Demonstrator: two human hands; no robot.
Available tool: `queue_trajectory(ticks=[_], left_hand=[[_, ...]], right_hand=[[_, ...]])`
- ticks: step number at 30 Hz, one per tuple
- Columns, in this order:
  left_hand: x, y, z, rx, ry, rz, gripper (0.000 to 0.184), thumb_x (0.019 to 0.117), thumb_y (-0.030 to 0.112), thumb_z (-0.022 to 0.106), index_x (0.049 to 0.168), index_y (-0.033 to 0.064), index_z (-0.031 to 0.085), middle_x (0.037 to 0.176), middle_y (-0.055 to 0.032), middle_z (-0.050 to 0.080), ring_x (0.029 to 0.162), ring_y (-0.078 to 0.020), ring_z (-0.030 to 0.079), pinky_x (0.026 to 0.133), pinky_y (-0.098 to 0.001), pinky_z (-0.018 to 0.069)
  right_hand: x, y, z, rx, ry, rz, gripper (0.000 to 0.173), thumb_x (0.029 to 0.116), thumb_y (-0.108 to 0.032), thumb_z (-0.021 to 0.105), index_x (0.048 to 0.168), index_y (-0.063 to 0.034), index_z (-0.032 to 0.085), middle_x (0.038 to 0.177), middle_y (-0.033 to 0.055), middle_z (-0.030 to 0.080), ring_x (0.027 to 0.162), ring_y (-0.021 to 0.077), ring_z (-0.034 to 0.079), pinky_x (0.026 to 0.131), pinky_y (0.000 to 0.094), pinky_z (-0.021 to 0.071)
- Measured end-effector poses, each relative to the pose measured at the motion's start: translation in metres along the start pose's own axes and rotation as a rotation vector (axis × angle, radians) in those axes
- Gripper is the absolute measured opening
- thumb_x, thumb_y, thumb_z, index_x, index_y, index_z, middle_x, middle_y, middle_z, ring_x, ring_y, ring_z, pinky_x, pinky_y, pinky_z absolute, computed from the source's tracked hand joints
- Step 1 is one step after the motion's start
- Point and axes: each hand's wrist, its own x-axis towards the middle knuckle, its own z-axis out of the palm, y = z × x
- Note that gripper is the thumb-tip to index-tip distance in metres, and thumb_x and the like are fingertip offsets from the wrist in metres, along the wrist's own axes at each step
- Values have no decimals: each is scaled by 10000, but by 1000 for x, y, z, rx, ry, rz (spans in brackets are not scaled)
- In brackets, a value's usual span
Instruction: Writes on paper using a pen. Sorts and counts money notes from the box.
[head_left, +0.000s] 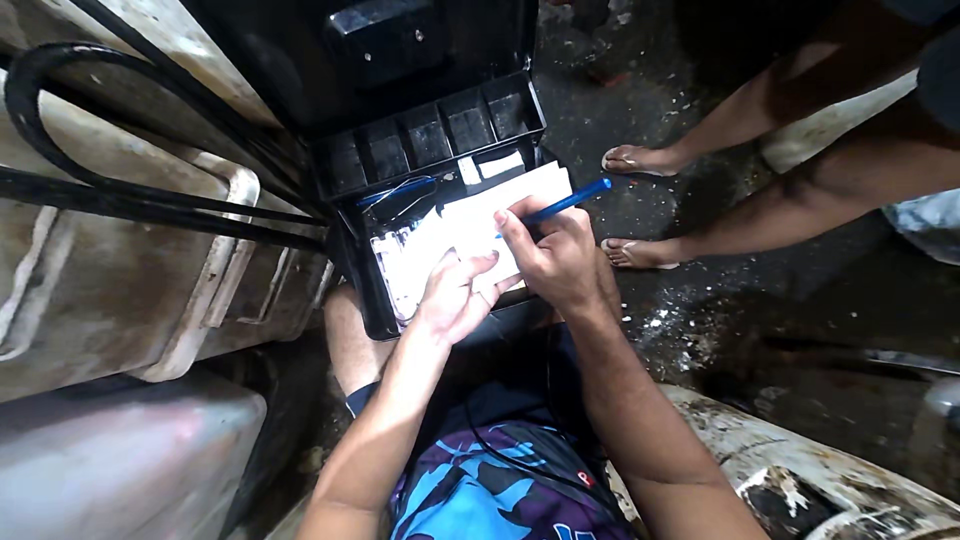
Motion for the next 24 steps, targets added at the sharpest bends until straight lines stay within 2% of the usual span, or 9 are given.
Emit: queue_trajectory(ticks=[5, 14, 19, 24], left_hand=[[0, -1, -1, 20, -23, 4, 315, 1023, 20, 500, 1335, 62, 489, 1301, -172, 607, 1185, -312, 637, 1014, -563, 527], [0, -1, -1, 2, 18, 0, 331, 1025, 18, 502, 1351, 68, 478, 1314, -165, 599, 1198, -313, 628, 1016, -573, 523], [0, -1, -1, 18, -22, 3, 309, 1028, 23, 485, 1335, 60, 491, 1315, -169, 602, 1207, -322, 623, 1024, -582, 515], [1, 0, -2, 31, -29, 5, 304, 1027, 19, 482, 1328, 56, 492, 1289, -171, 611, 1182, -314, 637, 1020, -572, 521]], right_hand=[[5, 9, 0, 18, 7, -40, 183, 1006, -157, 615, 901, -47, 717, 697, -2, 640, 596, 47, 583, 542, 249, 503], [5, 11, 0, 74, -59, -44, 177, 992, -154, 636, 883, -45, 725, 677, -9, 636, 566, 43, 562, 516, 249, 486], [6, 8, -3, 79, -11, -14, 166, 996, -141, 631, 887, -46, 713, 711, 0, 658, 613, 44, 606, 559, 244, 528], [5, 11, -3, 88, -41, -33, 167, 987, -137, 643, 883, -36, 726, 700, 3, 659, 592, 43, 593, 537, 244, 511]])
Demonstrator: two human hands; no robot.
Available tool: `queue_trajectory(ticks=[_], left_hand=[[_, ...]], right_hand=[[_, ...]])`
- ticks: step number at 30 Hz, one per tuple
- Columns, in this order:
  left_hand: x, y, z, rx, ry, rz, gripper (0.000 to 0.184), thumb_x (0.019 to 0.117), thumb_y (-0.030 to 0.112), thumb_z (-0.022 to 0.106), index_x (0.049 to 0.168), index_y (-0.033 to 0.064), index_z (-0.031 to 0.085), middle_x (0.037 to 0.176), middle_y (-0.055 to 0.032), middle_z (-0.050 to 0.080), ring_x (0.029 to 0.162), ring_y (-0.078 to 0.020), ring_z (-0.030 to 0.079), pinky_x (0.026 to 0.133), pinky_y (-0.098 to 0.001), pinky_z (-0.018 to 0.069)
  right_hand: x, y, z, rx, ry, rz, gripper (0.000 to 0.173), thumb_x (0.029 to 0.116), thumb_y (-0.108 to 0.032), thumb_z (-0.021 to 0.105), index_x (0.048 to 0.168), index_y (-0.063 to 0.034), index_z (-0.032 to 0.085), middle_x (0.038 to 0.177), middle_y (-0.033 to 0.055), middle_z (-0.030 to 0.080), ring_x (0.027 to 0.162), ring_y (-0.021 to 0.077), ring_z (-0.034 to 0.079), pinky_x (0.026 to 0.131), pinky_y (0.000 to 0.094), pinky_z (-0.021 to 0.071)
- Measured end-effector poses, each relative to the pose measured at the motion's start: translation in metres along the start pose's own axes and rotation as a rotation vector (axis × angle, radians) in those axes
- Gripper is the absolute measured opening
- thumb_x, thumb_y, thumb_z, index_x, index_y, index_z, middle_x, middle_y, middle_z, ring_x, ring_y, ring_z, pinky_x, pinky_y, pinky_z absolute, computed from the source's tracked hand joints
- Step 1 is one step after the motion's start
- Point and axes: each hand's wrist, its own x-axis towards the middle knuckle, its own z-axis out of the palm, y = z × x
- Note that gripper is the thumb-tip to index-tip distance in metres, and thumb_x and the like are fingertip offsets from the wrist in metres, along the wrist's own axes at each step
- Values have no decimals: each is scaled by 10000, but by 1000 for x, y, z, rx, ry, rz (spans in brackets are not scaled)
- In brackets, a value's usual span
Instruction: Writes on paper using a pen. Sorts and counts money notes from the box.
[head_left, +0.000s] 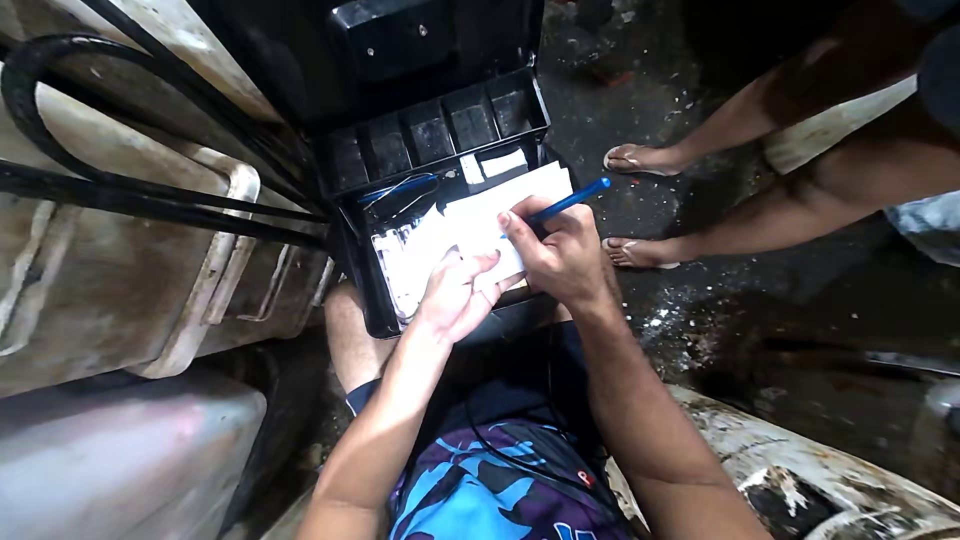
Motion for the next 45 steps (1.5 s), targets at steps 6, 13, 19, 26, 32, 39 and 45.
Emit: queue_trajectory(ticks=[6, 13, 19, 26, 32, 39, 45], left_hand=[[0, 0, 0, 1, 13, -5, 316, 1024, 20, 491, 1338, 58, 482, 1306, -177, 601, 1198, -325, 628, 1021, -582, 518], [-1, 0, 0, 15, 11, -2, 318, 1010, 29, 527, 1324, 70, 497, 1293, -167, 609, 1182, -319, 634, 1006, -574, 529], [-3, -1, 2, 27, -2, 6, 305, 1016, 26, 507, 1317, 80, 502, 1285, -153, 614, 1170, -306, 641, 993, -565, 538], [-3, 0, 1, 4, -2, -13, 321, 1021, 26, 478, 1339, 68, 486, 1345, -177, 581, 1224, -339, 608, 1030, -604, 502], [-4, -1, -1, -15, 4, -22, 338, 1013, 15, 493, 1344, 81, 487, 1336, -182, 591, 1208, -352, 622, 1006, -593, 523], [-9, 3, 0, 25, -72, 28, 310, 1019, -14, 468, 1321, 40, 511, 1299, -198, 615, 1172, -352, 646, 1010, -591, 528], [-25, 63, 19, 752, 27, 296, 336, 1019, 52, 590, 1349, 49, 526, 1185, -138, 668, 986, -266, 713, 829, -465, 641]], right_hand=[[-1, 1, 0, -18, 9, -2, 179, 994, -143, 628, 881, -41, 721, 703, 3, 653, 600, 48, 592, 547, 251, 510], [-2, 1, -2, 42, 9, 21, 174, 998, -146, 629, 892, -41, 720, 719, 4, 665, 612, 52, 609, 558, 251, 533], [1, -5, -2, 30, 42, 6, 164, 998, -150, 641, 897, -55, 728, 712, -10, 668, 603, 41, 607, 538, 248, 523], [0, -8, -7, 282, 108, 104, 150, 1008, -101, 627, 927, -9, 715, 700, 15, 645, 543, 72, 548, 481, 253, 472], [-9, -15, -35, 228, 258, 146, 249, 1100, -160, 479, 1244, -50, 650, 883, 13, 647, 666, 75, 591, 555, 201, 512], [-13, -4, -44, 227, 277, 199, 485, 927, -68, 699, 1379, -2, 540, 1253, 129, 627, 1101, 207, 648, 915, 347, 594], [21, -27, -28, 211, 268, 169, 543, 896, 0, 697, 1403, -101, 530, 1228, 64, 643, 991, 156, 686, 793, 309, 623]])
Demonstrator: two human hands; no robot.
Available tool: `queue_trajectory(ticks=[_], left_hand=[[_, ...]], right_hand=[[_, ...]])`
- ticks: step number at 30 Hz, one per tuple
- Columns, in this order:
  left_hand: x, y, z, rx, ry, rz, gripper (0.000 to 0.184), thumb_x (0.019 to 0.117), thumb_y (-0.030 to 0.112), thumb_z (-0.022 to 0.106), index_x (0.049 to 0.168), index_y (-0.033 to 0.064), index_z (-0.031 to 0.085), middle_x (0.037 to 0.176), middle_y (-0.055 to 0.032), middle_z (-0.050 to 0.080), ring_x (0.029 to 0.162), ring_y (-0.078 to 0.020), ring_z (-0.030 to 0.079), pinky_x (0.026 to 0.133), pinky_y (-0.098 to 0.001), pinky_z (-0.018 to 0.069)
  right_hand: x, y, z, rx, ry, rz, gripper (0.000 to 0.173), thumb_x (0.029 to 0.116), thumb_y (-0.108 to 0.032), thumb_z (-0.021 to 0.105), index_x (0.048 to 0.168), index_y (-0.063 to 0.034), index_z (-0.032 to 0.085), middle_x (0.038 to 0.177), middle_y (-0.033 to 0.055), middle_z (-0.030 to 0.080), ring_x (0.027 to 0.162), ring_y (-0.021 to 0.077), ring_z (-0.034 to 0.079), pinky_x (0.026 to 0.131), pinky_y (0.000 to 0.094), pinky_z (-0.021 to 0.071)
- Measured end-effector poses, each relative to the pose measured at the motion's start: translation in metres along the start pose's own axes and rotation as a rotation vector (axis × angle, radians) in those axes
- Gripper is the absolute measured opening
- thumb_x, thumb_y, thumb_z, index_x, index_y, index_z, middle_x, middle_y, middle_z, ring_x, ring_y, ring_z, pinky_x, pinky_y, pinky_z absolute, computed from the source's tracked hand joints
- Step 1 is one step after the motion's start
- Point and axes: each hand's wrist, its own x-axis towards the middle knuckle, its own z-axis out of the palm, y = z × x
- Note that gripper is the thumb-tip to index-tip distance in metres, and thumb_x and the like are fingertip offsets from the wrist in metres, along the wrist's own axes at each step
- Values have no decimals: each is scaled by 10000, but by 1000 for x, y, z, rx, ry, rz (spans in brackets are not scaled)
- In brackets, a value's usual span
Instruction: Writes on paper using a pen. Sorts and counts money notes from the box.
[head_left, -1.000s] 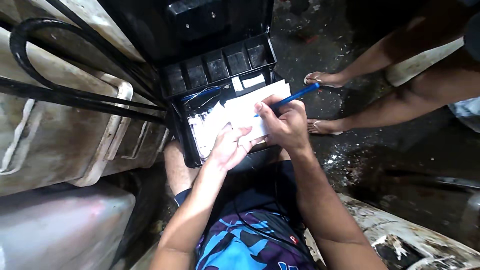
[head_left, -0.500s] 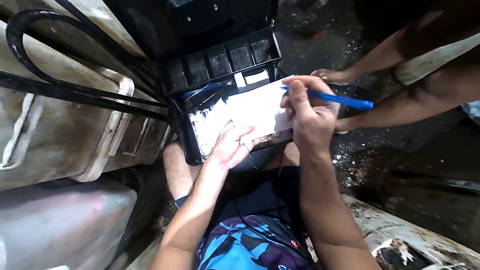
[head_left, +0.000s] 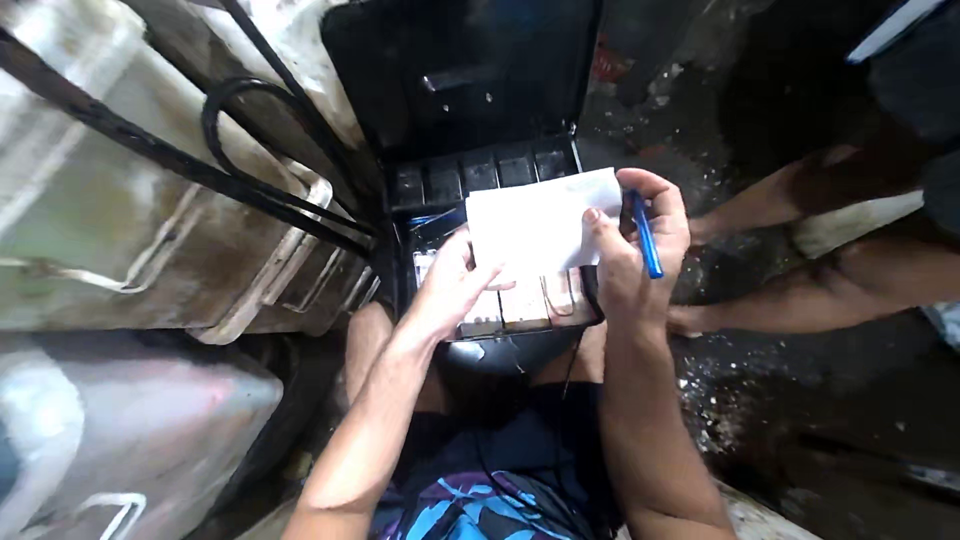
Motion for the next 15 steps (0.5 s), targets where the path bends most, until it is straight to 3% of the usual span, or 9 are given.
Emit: queue_trajectory(ticks=[2, 4, 7, 10, 13, 15], left_hand=[[16, 14, -14, 235, 136, 109, 313, 980, 43, 638, 1279, 46, 546, 1098, -122, 689, 875, -233, 726, 713, -405, 656], [39, 17, -32, 371, 276, 201, 317, 926, 49, 689, 1229, 42, 594, 1020, -91, 714, 844, -189, 719, 704, -365, 639], [68, 18, -55, 544, 463, 237, 371, 900, 112, 740, 1243, 57, 610, 1000, -62, 734, 864, -148, 722, 771, -357, 630], [82, 17, -71, 646, 579, 203, 381, 920, 156, 724, 1272, 67, 608, 1033, -70, 737, 923, -156, 722, 850, -392, 616], [85, 16, -79, 698, 622, 199, 373, 939, 176, 708, 1279, 67, 600, 1039, -73, 735, 923, -161, 720, 853, -394, 608], [87, 13, -84, 717, 634, 197, 394, 937, 163, 709, 1296, 54, 588, 1049, -92, 724, 935, -177, 714, 862, -404, 603]], right_hand=[[24, -3, 19, 59, 23, -112, 510, 873, 47, 703, 1355, -16, 548, 1168, 122, 657, 962, 202, 688, 795, 354, 630], [48, -3, 39, 47, 17, -191, 478, 861, 40, 710, 1316, 17, 564, 1073, 133, 660, 890, 200, 684, 752, 360, 627], [77, 4, 60, -237, -35, -202, 459, 933, -119, 671, 1372, -49, 555, 1004, 92, 680, 799, 159, 665, 700, 353, 596], [92, 0, 60, -448, -72, -148, 416, 1045, -202, 467, 1450, -141, 544, 1174, 61, 724, 997, 170, 712, 876, 430, 597], [102, -7, 46, -620, -114, -131, 353, 1087, -344, 432, 1310, -202, 666, 1050, 29, 764, 960, 185, 741, 868, 505, 599], [104, -7, 37, -702, -132, -120, 310, 1067, -329, 473, 1231, -200, 703, 1018, 48, 764, 933, 230, 736, 834, 555, 575]])
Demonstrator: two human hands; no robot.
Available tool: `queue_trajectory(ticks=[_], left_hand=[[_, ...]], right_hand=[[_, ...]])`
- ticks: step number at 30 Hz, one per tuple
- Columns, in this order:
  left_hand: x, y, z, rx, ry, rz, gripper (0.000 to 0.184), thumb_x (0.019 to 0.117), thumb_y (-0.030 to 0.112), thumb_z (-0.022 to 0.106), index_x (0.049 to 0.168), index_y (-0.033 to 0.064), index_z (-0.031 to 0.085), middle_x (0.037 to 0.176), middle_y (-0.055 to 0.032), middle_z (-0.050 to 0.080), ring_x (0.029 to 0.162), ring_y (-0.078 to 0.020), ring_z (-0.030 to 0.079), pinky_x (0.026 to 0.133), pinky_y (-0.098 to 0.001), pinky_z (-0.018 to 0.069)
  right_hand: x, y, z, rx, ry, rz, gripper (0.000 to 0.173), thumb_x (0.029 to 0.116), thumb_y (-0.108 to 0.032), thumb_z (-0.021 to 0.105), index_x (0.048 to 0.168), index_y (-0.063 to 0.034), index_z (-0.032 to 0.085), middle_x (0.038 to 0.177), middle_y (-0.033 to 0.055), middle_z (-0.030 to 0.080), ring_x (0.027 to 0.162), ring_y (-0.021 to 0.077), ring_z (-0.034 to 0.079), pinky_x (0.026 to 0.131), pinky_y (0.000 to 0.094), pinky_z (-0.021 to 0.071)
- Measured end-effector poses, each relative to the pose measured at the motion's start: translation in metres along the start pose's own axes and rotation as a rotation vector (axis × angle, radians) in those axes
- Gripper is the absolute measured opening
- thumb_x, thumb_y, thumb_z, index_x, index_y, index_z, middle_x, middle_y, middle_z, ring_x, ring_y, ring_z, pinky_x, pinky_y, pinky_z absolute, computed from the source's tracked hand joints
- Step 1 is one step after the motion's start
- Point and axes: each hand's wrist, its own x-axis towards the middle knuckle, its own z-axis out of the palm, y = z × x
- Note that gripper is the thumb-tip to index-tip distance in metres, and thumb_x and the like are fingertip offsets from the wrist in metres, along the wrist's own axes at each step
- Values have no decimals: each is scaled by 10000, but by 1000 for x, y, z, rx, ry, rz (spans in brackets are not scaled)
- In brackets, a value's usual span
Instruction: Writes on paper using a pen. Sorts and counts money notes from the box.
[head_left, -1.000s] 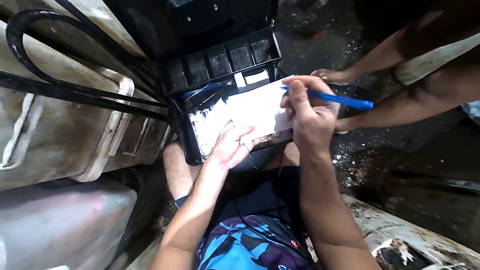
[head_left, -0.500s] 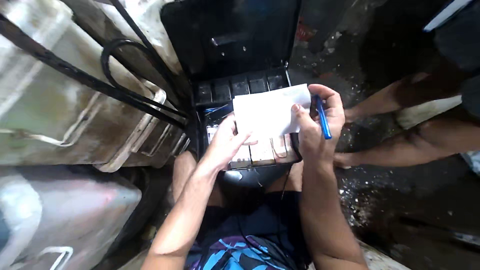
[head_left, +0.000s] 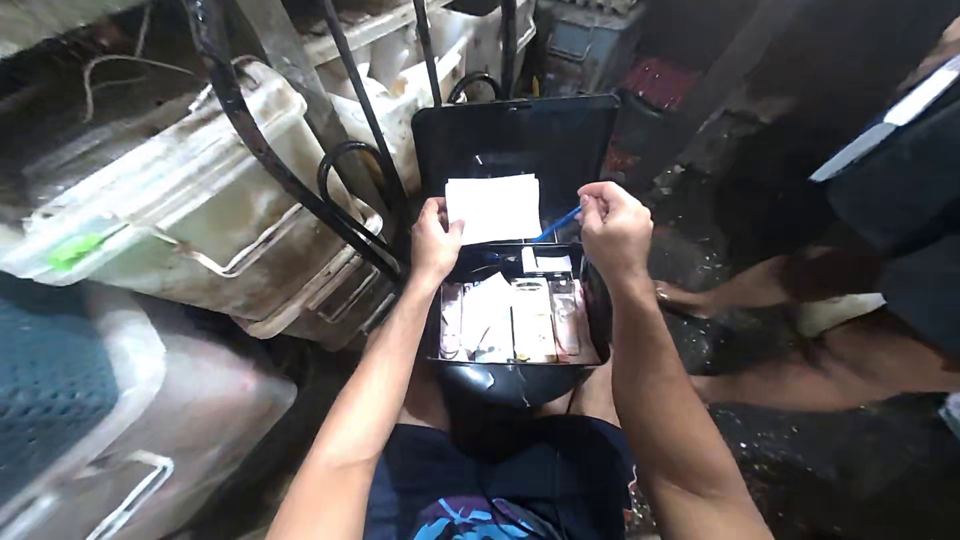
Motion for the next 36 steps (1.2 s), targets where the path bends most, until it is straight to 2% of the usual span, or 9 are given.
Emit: queue_trajectory(ticks=[4, 8, 10, 16, 21, 25, 28, 32, 36], left_hand=[[6, -7, 3, 18, 33, -2, 415, 946, 162, 695, 1329, 71, 564, 1036, -76, 725, 926, -168, 714, 857, -397, 606], [5, -13, 7, 25, 66, 42, 439, 946, 150, 692, 1347, 55, 544, 1061, -75, 718, 929, -157, 715, 847, -370, 611], [4, -15, 6, 21, 73, 34, 464, 944, 154, 698, 1365, 53, 531, 1087, -85, 713, 942, -158, 714, 851, -362, 610], [2, -19, 7, 38, 95, 13, 532, 929, 216, 735, 1379, 37, 515, 1086, -79, 719, 916, -144, 720, 834, -342, 616], [1, -19, 8, 30, 119, 32, 481, 941, 190, 704, 1356, 29, 523, 1069, -68, 729, 896, -124, 721, 816, -318, 615], [-4, -21, 8, -15, 119, 69, 489, 954, 163, 681, 1379, 19, 488, 1154, -74, 723, 930, -123, 731, 816, -309, 629], [-12, -20, 7, -33, 102, 89, 542, 955, 166, 688, 1415, 9, 446, 1264, -115, 671, 994, -146, 727, 827, -323, 638], [-20, -23, 6, -15, 100, 153, 603, 941, 150, 684, 1455, -8, 412, 1383, -165, 600, 1242, -194, 634, 1021, -349, 568], [-26, -27, 3, 12, 66, 196, 623, 949, 151, 675, 1483, -8, 396, 1436, -170, 567, 1329, -203, 574, 1097, -354, 514]], right_hand=[[5, 18, 1, -40, 30, 57, 313, 1057, -289, 472, 1257, -184, 688, 1010, 40, 768, 939, 222, 738, 851, 545, 580], [5, 22, 5, -177, -2, 118, 297, 1032, -278, 506, 1231, -189, 706, 1038, 123, 753, 954, 350, 720, 804, 641, 533], [3, 21, 8, -214, -25, 124, 295, 1028, -271, 500, 1217, -180, 707, 1038, 136, 748, 955, 371, 717, 787, 650, 531], [-2, 21, 17, -210, -61, 129, 288, 980, -248, 533, 1169, -197, 743, 1015, 126, 756, 923, 365, 724, 752, 651, 537], [-7, 26, 24, -227, -69, 134, 294, 1001, -304, 519, 1177, -246, 747, 1042, 104, 756, 936, 336, 724, 758, 634, 538], [-9, 28, 23, -199, -25, 103, 315, 1028, -383, 497, 1179, -250, 739, 963, 99, 758, 854, 328, 723, 715, 619, 537], [-12, 26, 22, -178, -4, 99, 351, 1040, -450, 476, 1192, -262, 731, 898, 89, 751, 788, 315, 715, 678, 608, 529], [-14, 27, 21, -168, 15, 108, 405, 1047, -519, 451, 1217, -267, 718, 870, 82, 745, 764, 300, 710, 670, 592, 527], [-19, 25, 15, -170, 16, 105, 428, 1046, -532, 454, 1243, -248, 705, 837, 94, 720, 745, 311, 687, 662, 587, 518]])
